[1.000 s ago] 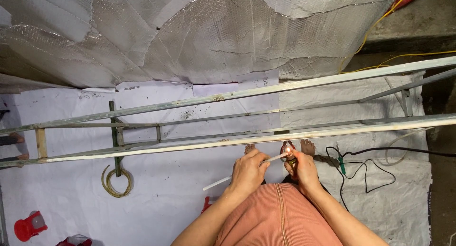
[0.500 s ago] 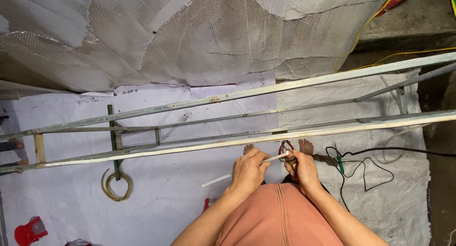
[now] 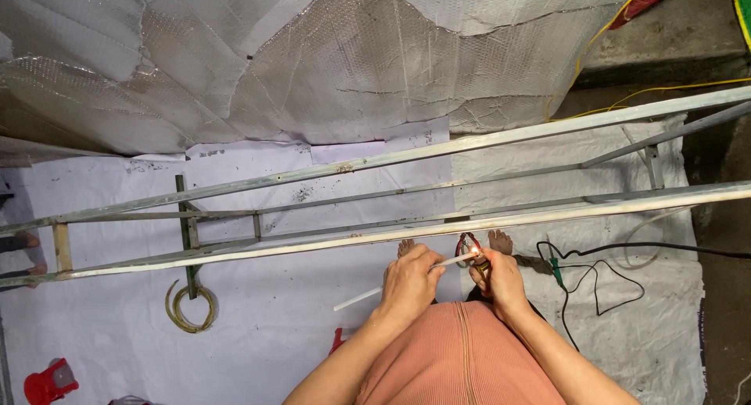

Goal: Applying plastic insulation strips to a metal frame and securing them using heat from a lighter.

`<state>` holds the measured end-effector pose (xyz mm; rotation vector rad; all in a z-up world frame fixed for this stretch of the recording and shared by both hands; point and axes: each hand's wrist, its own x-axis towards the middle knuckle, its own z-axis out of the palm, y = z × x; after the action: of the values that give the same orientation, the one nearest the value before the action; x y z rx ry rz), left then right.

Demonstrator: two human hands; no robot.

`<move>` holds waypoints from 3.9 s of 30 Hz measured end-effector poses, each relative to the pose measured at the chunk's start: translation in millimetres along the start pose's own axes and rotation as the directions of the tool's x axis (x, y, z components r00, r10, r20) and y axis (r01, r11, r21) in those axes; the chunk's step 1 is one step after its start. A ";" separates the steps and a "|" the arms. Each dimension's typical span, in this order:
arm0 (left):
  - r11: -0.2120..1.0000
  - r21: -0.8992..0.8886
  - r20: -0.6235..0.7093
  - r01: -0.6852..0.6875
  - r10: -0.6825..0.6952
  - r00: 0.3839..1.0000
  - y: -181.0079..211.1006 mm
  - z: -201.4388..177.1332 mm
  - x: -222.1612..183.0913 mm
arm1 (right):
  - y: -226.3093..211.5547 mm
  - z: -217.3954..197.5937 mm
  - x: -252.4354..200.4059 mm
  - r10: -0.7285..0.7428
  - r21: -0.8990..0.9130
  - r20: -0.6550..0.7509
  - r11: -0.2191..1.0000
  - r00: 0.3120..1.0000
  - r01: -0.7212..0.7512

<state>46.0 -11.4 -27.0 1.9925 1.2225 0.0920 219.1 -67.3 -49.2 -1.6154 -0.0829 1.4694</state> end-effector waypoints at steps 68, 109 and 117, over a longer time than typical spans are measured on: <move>0.962 0.266 -0.106 0.054 -0.027 0.994 85.6 95.9 52.8 | -73.0 -139.7 104.7 -0.338 -0.911 0.412 -0.151 0.846 0.383; 0.960 0.262 0.025 0.100 -0.111 0.994 89.4 99.4 80.2 | -69.4 -136.8 101.6 -0.389 -0.911 0.402 -0.077 0.829 0.405; 0.961 0.245 0.003 0.128 -0.132 0.991 90.4 105.1 74.0 | -65.4 -125.0 108.0 -0.359 -0.956 0.285 -0.046 0.889 0.289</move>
<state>196.7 -35.2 -64.9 2.1092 1.4054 -0.1502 384.7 -36.2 -105.3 -2.4205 -1.7915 0.8255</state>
